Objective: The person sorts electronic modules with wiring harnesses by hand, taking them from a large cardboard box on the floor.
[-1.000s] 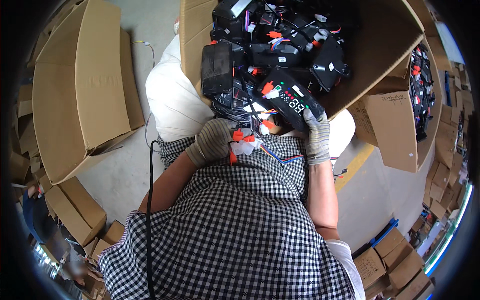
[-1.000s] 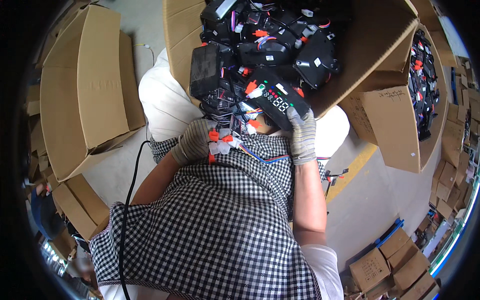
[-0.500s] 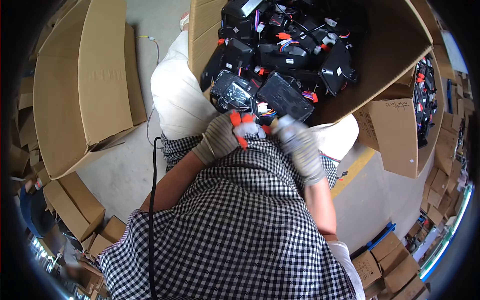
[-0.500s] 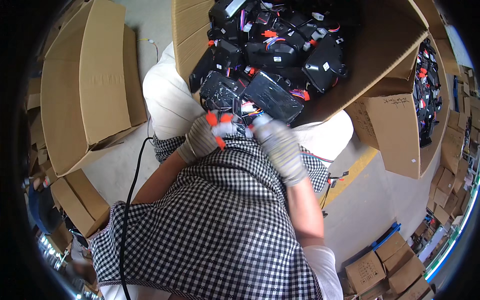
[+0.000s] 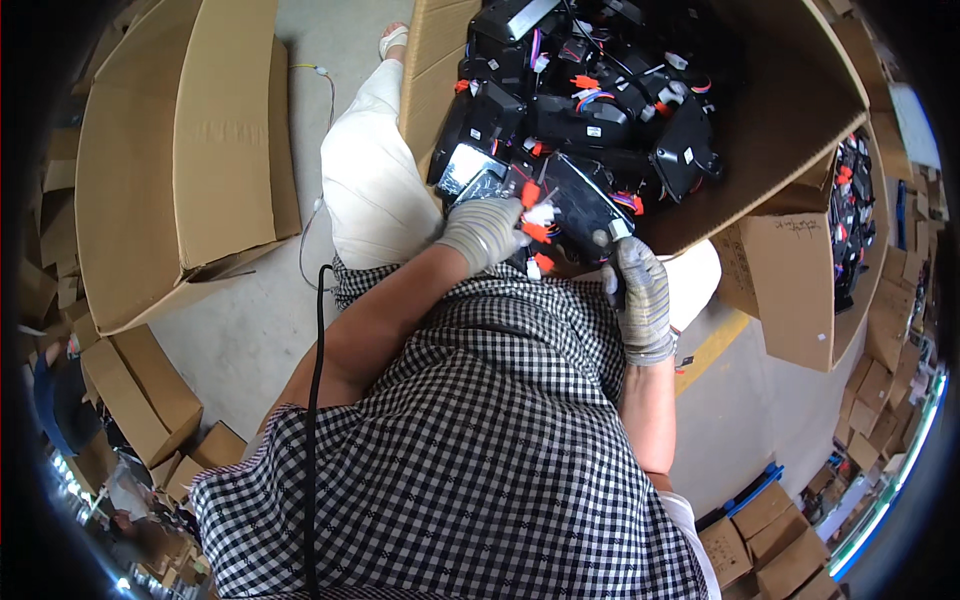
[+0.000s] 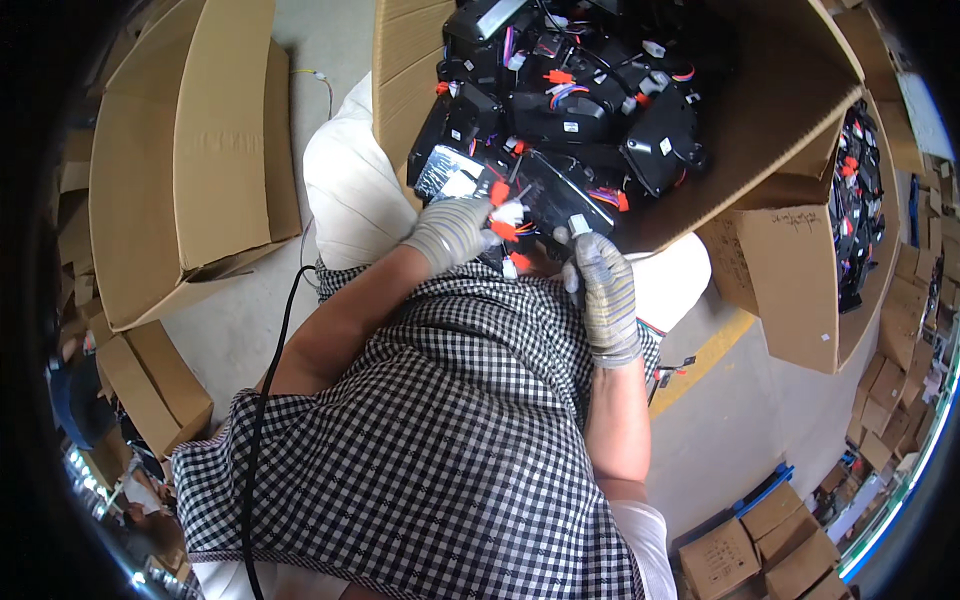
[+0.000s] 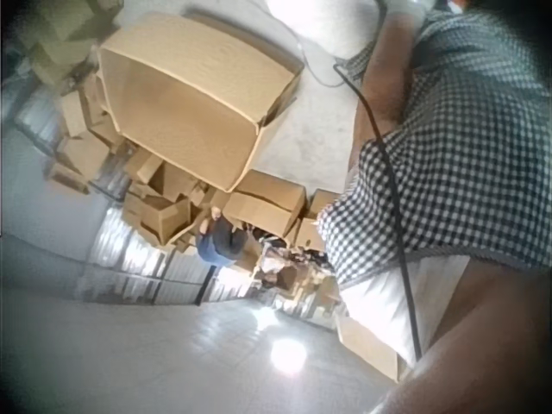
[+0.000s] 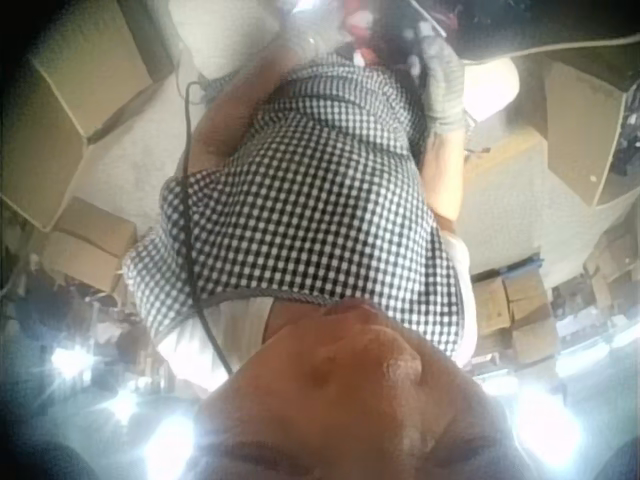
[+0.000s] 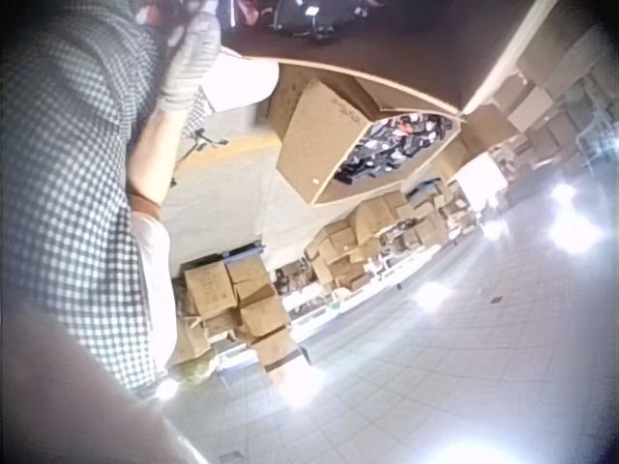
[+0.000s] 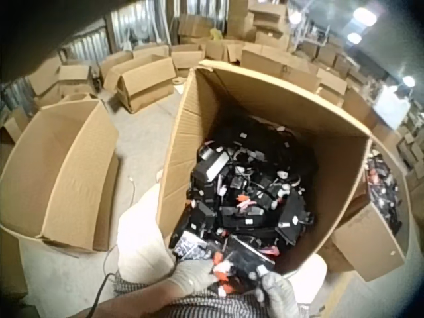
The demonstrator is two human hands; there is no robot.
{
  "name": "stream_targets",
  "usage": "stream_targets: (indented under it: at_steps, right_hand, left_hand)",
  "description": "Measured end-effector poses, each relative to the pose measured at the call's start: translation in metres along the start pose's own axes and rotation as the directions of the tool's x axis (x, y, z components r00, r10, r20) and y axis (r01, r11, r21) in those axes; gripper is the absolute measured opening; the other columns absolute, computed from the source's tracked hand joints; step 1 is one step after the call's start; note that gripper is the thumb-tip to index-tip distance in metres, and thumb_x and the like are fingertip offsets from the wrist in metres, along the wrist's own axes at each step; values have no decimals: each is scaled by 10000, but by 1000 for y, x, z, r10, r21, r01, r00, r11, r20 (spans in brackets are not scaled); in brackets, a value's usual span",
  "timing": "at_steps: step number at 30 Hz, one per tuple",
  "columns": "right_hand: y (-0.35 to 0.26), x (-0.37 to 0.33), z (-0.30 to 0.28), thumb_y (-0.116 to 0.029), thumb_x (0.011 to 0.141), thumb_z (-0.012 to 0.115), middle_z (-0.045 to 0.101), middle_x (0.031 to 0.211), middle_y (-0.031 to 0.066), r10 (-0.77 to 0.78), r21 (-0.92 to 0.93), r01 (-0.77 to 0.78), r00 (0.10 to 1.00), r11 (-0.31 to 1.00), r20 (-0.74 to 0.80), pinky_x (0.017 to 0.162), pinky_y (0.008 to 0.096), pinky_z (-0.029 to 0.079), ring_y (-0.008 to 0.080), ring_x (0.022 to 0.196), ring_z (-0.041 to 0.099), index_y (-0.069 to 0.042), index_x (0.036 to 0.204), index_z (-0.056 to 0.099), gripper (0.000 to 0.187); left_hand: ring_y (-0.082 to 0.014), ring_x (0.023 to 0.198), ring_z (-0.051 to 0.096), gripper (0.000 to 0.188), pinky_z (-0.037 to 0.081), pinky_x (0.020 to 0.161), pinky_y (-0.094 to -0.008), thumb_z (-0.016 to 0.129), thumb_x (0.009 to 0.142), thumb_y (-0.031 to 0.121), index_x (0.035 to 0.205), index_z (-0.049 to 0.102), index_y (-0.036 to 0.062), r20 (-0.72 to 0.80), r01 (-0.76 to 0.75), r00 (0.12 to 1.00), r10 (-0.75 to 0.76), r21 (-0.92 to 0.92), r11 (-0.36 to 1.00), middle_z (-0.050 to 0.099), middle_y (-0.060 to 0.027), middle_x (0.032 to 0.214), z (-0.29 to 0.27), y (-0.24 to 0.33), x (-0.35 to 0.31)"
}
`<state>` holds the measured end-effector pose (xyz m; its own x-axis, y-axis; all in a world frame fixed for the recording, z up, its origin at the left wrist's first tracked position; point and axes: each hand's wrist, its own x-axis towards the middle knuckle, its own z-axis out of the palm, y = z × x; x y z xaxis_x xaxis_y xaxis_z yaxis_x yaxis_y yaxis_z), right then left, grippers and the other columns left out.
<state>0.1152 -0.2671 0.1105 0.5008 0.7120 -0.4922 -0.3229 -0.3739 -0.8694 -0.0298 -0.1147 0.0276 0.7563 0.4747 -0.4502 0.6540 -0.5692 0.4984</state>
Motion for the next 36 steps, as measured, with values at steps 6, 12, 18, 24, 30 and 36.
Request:
stream_targets:
  at_steps: [6,12,18,24,30,36]
  right_hand:
    - [-1,0,-1,-340,941,501,532,631,-39,42,-116,-26,989,993,140,515,171,335,28,550,431,-37,996,631,334]
    - [2,6,8,-300,936,511,537,632,-15,-58,-228,123,961,966,269,539,214,358,53,581,442,-15,873,650,324]
    - [-7,10,17,-273,922,532,508,567,-27,81,-113,-51,957,992,280,451,197,306,26,485,389,-14,762,628,319]
    - [-2,9,21,-273,903,554,535,569,-30,186,32,-202,944,979,271,413,177,265,17,440,385,-16,808,652,291]
    - [8,15,18,-163,867,537,527,543,-15,280,147,-348,893,926,353,386,196,251,50,382,373,-10,752,648,221]
    - [16,-9,46,-299,924,515,441,538,-47,237,178,-270,954,946,183,382,188,254,39,407,346,-56,821,577,272]
  left_hand:
    - [-207,917,607,467,463,848,-322,667,768,228,1169,543,23,97,-51,983,156,-671,740,640,-116,1012,-5,-25,-18]
    - [-139,788,503,343,442,792,-275,557,867,174,1154,498,-4,-353,-548,825,442,-302,780,517,-37,881,45,-44,-27]
    - [-154,787,486,150,443,758,-318,495,909,118,1024,506,23,-442,-264,793,419,370,891,495,-12,833,131,-79,-10]
    - [-230,719,585,239,468,661,-377,588,828,223,969,642,37,-274,-302,942,194,-441,845,613,-87,837,42,-34,-41]
    - [-281,658,553,140,436,595,-416,587,677,217,683,610,79,-481,-375,799,362,72,924,557,-102,695,31,-25,-47]
    - [-249,659,566,131,447,581,-382,573,756,196,767,600,69,-582,-348,742,331,88,933,568,-77,738,26,-22,-50]
